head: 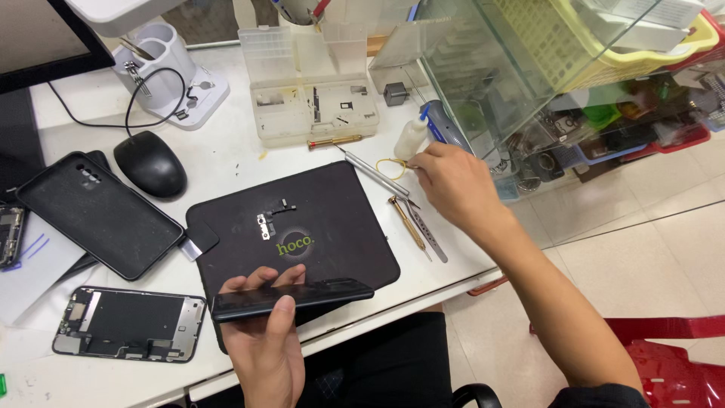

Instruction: The person works on a disassembled smartphone, connecting a ribbon cable and securing it with a screwdriver. They then handle a second smartphone, removing its case and using a prying tool to separate the back cover.

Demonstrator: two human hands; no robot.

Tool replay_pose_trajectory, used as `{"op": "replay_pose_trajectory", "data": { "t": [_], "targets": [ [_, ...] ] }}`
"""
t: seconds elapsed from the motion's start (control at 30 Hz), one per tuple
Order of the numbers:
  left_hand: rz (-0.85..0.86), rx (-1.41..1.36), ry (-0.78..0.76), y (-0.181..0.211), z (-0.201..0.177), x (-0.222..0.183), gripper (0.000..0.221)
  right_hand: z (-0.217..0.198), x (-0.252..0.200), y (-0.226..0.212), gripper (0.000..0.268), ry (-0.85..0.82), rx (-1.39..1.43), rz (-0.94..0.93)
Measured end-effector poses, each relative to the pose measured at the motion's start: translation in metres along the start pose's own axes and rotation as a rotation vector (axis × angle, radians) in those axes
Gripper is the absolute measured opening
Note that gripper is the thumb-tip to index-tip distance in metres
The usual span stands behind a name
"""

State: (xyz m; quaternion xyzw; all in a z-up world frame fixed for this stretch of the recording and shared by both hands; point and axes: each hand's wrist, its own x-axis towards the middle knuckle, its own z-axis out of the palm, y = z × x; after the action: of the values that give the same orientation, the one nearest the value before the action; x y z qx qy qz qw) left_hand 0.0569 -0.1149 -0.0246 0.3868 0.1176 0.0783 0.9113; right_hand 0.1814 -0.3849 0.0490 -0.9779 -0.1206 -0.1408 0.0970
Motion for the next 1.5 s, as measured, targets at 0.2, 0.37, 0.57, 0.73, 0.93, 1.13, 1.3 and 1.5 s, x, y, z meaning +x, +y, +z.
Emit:
{"op": "replay_pose_trajectory", "data": {
  "t": [0.2,0.37,0.57,0.73,0.93,1.13,1.3,1.5],
  "targets": [
    [0.192,0.336,-0.094,0.013,-0.008,0.003,0.073,-0.053,-0.006,0.002,0.020,-0.056,0.139,0.165],
    [0.233,0.353,-0.050,0.008,-0.009,0.001,0.058,-0.078,-0.003,-0.029,0.018,0.008,0.133,0.082],
    [0.245,0.495,-0.105,0.016,-0.010,0.002,0.049,-0.062,0.032,-0.076,0.014,-0.093,0.151,-0.083],
    [0.392,0.804,-0.098,0.023,-0.006,0.004,0.044,0.014,0.113,-0.118,0.008,0.027,0.083,-0.507],
    [0.355,0.889,-0.092,0.022,-0.005,0.014,0.039,0.109,0.223,-0.158,0.011,0.099,0.046,-0.599],
    [0.334,0.805,-0.229,0.025,-0.019,0.018,0.035,0.160,0.249,-0.173,0.011,0.055,0.290,-0.289],
    [0.250,0.646,-0.300,0.030,-0.023,0.016,0.029,0.171,0.255,-0.177,0.012,0.065,0.452,-0.144],
    [0.416,0.897,-0.268,0.036,-0.016,0.015,0.028,0.179,0.270,-0.186,0.010,0.105,0.591,0.109]
  ]
}}
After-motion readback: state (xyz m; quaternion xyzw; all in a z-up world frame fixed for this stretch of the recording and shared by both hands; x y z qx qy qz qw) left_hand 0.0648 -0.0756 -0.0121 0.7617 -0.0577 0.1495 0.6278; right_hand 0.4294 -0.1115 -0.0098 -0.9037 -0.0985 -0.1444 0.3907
